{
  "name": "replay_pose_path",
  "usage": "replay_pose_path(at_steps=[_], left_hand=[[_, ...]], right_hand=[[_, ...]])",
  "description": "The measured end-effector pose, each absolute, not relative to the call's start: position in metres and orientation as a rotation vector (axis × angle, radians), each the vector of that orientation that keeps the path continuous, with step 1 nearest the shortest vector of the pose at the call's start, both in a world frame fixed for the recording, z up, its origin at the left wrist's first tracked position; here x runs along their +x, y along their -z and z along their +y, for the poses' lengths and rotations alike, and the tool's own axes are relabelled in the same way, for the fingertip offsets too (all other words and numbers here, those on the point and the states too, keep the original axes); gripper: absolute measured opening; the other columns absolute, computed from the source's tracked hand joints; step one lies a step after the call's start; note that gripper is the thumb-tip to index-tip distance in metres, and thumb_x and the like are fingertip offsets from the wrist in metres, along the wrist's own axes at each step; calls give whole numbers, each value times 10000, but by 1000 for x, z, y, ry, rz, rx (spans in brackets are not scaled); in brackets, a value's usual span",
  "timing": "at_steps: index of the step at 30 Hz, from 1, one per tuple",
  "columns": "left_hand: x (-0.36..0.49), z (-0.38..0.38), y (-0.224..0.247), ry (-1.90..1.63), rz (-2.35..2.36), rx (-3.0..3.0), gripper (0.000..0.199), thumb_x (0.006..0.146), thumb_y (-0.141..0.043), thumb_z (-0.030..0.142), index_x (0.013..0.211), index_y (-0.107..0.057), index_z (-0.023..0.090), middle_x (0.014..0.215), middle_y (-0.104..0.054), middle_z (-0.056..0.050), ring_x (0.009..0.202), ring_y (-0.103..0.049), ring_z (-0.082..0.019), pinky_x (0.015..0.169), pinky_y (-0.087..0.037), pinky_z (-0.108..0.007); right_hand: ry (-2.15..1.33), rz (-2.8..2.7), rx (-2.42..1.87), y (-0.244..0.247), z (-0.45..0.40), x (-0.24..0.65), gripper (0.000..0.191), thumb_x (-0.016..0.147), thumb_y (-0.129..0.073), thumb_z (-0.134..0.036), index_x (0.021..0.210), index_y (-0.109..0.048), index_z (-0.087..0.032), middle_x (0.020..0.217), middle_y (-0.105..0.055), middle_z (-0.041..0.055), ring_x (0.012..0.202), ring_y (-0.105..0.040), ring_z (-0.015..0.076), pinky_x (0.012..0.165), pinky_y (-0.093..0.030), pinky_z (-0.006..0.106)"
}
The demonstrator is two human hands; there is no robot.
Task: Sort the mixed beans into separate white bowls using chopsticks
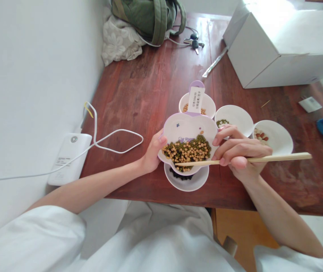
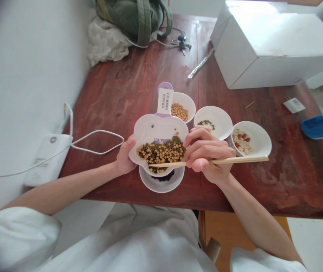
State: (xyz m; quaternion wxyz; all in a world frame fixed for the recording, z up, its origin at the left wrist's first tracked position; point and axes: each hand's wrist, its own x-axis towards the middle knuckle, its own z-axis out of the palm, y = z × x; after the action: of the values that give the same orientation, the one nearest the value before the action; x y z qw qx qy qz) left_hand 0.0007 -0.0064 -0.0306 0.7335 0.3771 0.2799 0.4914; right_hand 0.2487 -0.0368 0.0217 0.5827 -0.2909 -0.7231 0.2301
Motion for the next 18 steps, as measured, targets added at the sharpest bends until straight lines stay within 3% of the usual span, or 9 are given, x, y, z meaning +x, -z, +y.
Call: replay_pose_path(at_steps=[4, 18], left_hand=[[1, -7, 31, -1077, 641, 817, 624, 866, -790, 726, 1224, -826, 217, 1242, -871, -101, 1452, -686, -438, 1195, -584, -546], [1, -6, 28, -1073, 627, 842, 606, 869, -777, 737, 1141, -836, 199, 1262, -862, -122, 1453, -676, -455, 1216, -559, -547]], right_hand=[[-507, -1626, -701, -21, -37, 255, 465, 1035, -729, -576, 680, -738, -276, 599, -746, -7, 730, -713, 244, 980, -562, 518], [-526, -1716, -715, -22, -38, 252, 488, 1051, -698, -579, 675, -729, -269, 588, -735, -1, 740, -739, 248, 1006, -603, 545]])
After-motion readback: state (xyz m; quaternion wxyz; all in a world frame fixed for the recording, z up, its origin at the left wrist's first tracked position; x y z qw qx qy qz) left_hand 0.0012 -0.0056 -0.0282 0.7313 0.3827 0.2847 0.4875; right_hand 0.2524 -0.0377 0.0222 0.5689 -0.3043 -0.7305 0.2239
